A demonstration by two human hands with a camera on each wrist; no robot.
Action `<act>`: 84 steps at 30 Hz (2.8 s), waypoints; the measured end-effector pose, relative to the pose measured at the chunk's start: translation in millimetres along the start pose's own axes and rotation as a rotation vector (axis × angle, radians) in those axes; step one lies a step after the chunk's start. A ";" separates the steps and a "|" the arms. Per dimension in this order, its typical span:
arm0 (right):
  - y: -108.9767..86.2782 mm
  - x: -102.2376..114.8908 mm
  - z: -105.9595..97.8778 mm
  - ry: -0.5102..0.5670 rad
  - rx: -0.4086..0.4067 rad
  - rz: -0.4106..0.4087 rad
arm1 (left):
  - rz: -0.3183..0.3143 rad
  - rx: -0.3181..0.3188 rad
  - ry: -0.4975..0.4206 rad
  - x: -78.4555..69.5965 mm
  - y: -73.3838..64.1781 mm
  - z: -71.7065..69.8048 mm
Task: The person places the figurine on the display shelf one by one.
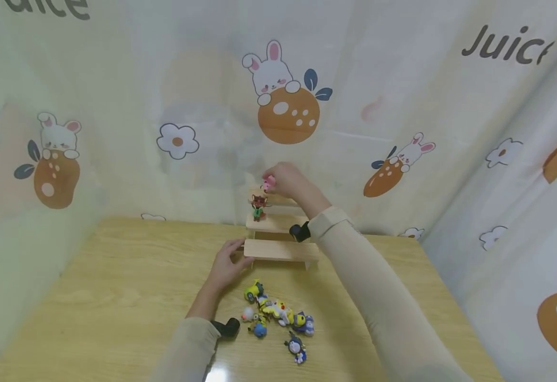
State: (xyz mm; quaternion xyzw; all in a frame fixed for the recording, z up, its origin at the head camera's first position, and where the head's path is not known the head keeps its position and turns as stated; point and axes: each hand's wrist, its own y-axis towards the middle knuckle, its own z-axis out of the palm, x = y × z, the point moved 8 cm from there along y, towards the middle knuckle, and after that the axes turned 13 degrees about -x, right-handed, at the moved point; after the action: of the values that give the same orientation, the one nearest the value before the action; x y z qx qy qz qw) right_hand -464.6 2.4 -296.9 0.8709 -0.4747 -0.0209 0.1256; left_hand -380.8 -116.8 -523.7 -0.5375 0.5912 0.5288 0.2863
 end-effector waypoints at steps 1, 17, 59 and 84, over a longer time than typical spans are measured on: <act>3.7 0.3 1.7 0.006 0.002 0.003 | -0.003 0.002 0.000 1.1 -0.8 0.5; 21.9 -0.9 32.7 0.018 0.059 -0.012 | 0.024 -0.012 -0.034 1.9 0.1 0.9; 21.5 1.2 44.4 0.019 0.098 -0.005 | 0.012 -0.005 -0.015 -0.4 -1.7 0.3; -99.2 -5.9 29.8 0.264 -0.107 0.142 | 0.007 0.004 -0.001 2.5 1.5 -4.2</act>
State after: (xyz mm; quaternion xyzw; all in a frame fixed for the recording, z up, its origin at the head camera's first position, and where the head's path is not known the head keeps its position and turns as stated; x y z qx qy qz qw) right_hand -391.0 52.7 -349.8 0.8224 -0.5127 0.0774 0.2343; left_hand -381.9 -121.7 -524.3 -0.5345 0.5939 0.5291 0.2857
